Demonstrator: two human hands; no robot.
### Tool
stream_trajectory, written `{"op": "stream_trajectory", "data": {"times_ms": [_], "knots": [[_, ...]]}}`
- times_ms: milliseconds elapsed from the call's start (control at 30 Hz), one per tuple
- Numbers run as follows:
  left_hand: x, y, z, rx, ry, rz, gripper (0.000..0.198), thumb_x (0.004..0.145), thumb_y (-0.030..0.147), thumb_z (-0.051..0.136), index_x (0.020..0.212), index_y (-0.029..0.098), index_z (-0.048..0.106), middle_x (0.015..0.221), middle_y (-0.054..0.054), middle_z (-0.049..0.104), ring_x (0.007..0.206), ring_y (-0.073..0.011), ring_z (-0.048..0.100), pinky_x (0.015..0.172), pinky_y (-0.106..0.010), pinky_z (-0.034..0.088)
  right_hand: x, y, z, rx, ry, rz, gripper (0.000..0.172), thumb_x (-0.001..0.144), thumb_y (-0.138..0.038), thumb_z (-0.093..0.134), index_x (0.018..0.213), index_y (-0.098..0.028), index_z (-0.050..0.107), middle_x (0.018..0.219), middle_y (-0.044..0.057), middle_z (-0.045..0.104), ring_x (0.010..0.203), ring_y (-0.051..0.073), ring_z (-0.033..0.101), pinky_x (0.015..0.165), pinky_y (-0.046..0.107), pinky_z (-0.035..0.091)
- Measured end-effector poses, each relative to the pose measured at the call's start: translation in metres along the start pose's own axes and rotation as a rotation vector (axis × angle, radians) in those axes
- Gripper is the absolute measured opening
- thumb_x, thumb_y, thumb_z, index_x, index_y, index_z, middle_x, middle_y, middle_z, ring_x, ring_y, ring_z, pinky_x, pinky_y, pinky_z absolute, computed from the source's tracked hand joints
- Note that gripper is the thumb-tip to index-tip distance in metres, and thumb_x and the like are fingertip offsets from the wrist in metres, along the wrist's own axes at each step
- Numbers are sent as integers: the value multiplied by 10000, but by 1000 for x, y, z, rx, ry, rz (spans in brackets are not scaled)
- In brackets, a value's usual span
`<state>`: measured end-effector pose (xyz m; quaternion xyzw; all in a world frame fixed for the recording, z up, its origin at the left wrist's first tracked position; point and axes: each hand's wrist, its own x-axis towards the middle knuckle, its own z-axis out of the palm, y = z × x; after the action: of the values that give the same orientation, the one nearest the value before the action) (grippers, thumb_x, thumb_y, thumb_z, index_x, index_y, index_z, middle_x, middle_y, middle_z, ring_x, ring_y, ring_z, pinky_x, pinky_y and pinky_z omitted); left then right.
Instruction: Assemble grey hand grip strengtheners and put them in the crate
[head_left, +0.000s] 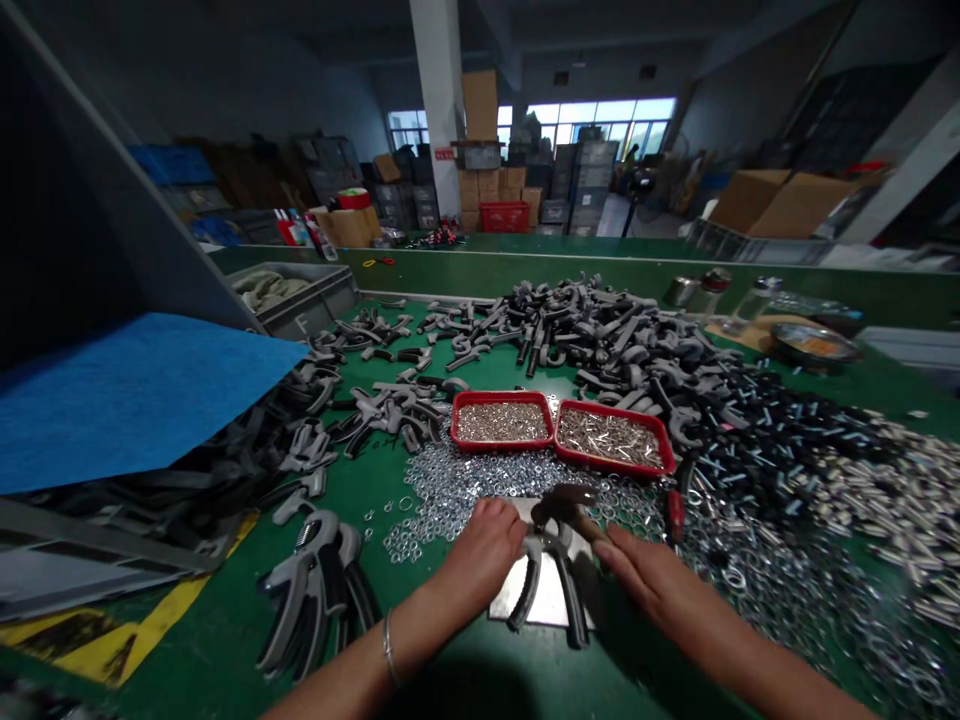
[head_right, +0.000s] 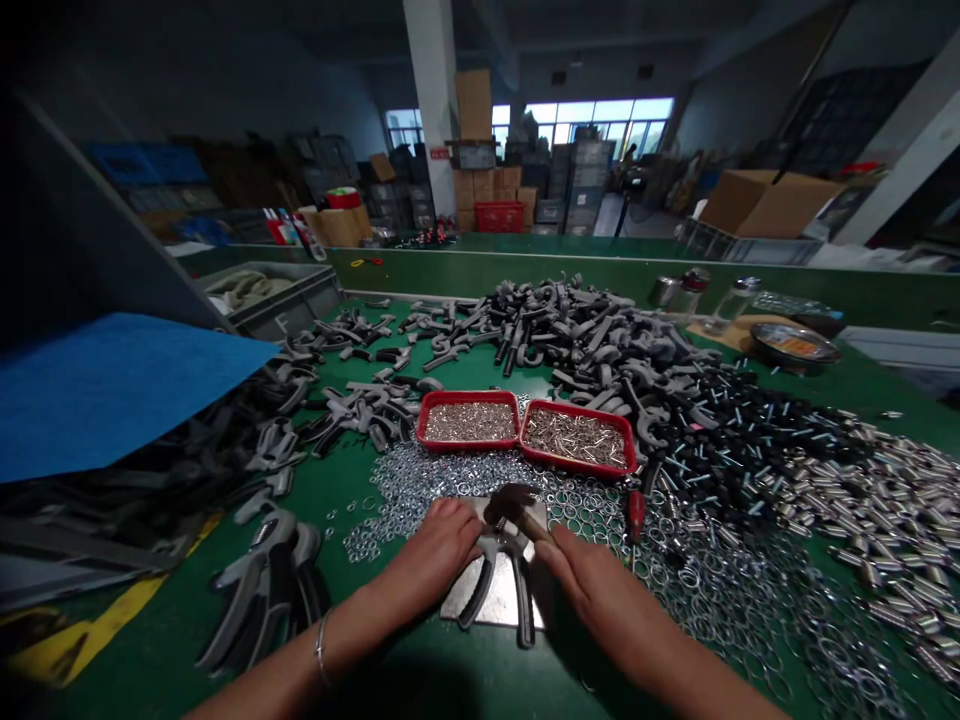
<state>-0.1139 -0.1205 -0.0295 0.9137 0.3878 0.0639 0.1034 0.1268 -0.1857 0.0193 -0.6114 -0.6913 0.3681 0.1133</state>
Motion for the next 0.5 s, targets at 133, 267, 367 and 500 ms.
{"op": "stream_trajectory", "data": {"times_ms": [133, 267, 367, 500], "knots": [[-1, -1, 5, 21, 27, 18, 120, 967, 263, 575, 966, 162, 639, 1005, -62, 625, 1009, -260, 517, 920, -412, 396, -14, -1, 7, -86, -24, 100, 389, 991, -539, 313, 963, -249, 572, 851, 87, 737, 786, 280, 705, 710, 356, 477], [-3, -2, 6, 77, 52, 32, 128, 970, 268, 571, 957, 160, 639, 995, -64, 629, 1011, -257, 521, 919, -404, 391, 1, 4, 3, 40, 16, -18, 428, 1002, -554, 280, 979, -264, 594, 928, 74, 750, 863, 260, 705, 812, 354, 497], [-3, -3, 7, 131, 66, 81, 161, 966, 301, 580, 960, 154, 644, 992, -71, 634, 1016, -255, 524, 903, -388, 393, 28, 22, 0, 29, 94, 59, 440, 969, -582, 317, 1010, -259, 613, 939, 103, 773, 901, 304, 723, 850, 399, 524], [-2, -5, 12, 155, 71, 97, 227, 954, 364, 598, 948, 144, 651, 960, -75, 639, 979, -245, 534, 857, -377, 408, 42, 58, 0, 67, 6, 26, 474, 888, -624, 433, 984, -257, 717, 1133, 101, 767, 1104, 332, 689, 952, 411, 535]]}}
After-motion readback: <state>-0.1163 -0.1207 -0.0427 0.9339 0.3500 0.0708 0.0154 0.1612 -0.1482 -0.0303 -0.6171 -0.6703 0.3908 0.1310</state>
